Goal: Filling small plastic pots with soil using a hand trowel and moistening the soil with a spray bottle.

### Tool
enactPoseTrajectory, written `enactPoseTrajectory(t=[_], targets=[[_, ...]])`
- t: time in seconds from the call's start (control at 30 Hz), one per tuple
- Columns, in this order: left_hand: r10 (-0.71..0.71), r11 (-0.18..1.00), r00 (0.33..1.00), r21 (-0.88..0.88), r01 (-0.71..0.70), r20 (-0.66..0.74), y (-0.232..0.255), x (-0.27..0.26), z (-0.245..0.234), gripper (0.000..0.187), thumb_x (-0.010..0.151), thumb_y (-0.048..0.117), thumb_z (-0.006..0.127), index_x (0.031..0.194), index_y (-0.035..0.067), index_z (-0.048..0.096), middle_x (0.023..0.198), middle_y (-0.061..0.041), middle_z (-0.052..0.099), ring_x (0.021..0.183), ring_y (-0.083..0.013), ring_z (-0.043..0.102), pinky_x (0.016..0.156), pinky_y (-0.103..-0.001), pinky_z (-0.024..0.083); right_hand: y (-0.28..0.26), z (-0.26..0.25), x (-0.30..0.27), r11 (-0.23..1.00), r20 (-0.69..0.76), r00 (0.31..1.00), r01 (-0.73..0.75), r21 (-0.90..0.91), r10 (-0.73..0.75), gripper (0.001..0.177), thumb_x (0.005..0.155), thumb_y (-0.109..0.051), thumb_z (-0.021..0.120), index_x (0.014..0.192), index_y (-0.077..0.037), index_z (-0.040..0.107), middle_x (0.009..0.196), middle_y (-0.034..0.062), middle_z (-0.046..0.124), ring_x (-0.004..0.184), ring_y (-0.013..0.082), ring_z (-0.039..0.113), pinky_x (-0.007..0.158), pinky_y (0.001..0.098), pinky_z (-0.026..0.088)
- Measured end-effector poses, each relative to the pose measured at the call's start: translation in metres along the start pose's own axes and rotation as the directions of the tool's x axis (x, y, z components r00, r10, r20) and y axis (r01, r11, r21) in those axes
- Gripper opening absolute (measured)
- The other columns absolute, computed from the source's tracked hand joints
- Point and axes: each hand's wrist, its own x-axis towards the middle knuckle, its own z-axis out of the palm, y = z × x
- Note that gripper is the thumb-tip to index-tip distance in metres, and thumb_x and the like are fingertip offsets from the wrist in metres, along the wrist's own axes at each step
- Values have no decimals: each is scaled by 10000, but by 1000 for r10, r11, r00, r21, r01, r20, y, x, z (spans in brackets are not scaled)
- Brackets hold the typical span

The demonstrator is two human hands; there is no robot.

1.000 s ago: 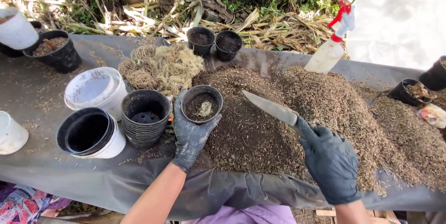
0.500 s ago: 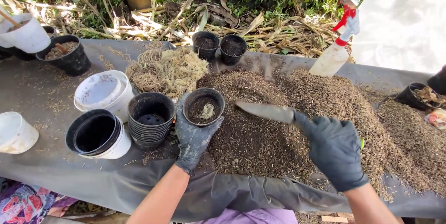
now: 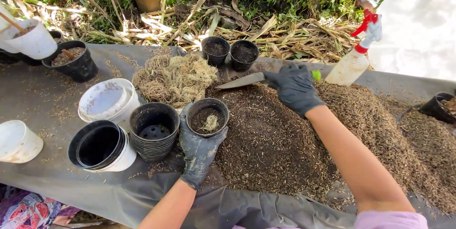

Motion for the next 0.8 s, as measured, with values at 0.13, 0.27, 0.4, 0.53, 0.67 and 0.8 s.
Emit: enactPoseTrajectory(t=[0.13,0.27,0.4,0.53,0.67,0.8], targets=[[-177,956,977,215,200,-120,49,7,-7,1043,532,-16,915,1466,-78,455,1323,-142,610,1370,-244,530,1133,-268,475,6,45,19,996,-58,996,66,67,-62,276,1002,-448,570,1272,-402,606,866,131,675,971,399,684,984,561,457],[-387,719,885,-685,116,-257,0,10,28,1291,357,46,1050,1470,76,396,1367,-175,617,1245,-268,637,1013,-369,605,-18,-19,-17,992,-153,980,128,16,-124,329,1007,-282,557,1285,-423,660,793,107,653,886,353,694,965,559,488],[-369,715,895,-692,102,-250,6,12,34,1282,365,48,1046,1470,76,396,1370,-173,614,1249,-268,633,1021,-371,596,0,-33,-66,999,-144,988,48,-24,-51,400,1009,-276,537,1338,-477,642,859,75,653,953,333,701,983,536,504],[-358,704,903,-704,94,-238,10,13,47,1274,374,49,1043,1471,76,396,1373,-171,612,1253,-269,629,1030,-373,588,48,13,-92,999,-109,994,-31,-37,27,367,998,-306,555,1295,-495,659,887,15,653,1003,297,688,999,496,484],[-331,709,916,-700,85,-225,11,17,53,1265,383,50,1039,1471,76,396,1377,-170,609,1258,-269,625,1039,-376,579,61,35,-71,969,-22,971,-238,65,239,385,1050,-429,478,1410,-525,574,900,80,676,1011,340,693,975,553,492],[-311,723,917,-688,58,-249,1,29,50,1256,391,52,1036,1472,76,396,1380,-168,606,1262,-269,621,1047,-378,571,57,51,-34,919,27,938,-344,191,345,393,1001,-469,540,1386,-441,617,992,37,731,1099,341,691,999,538,476]])
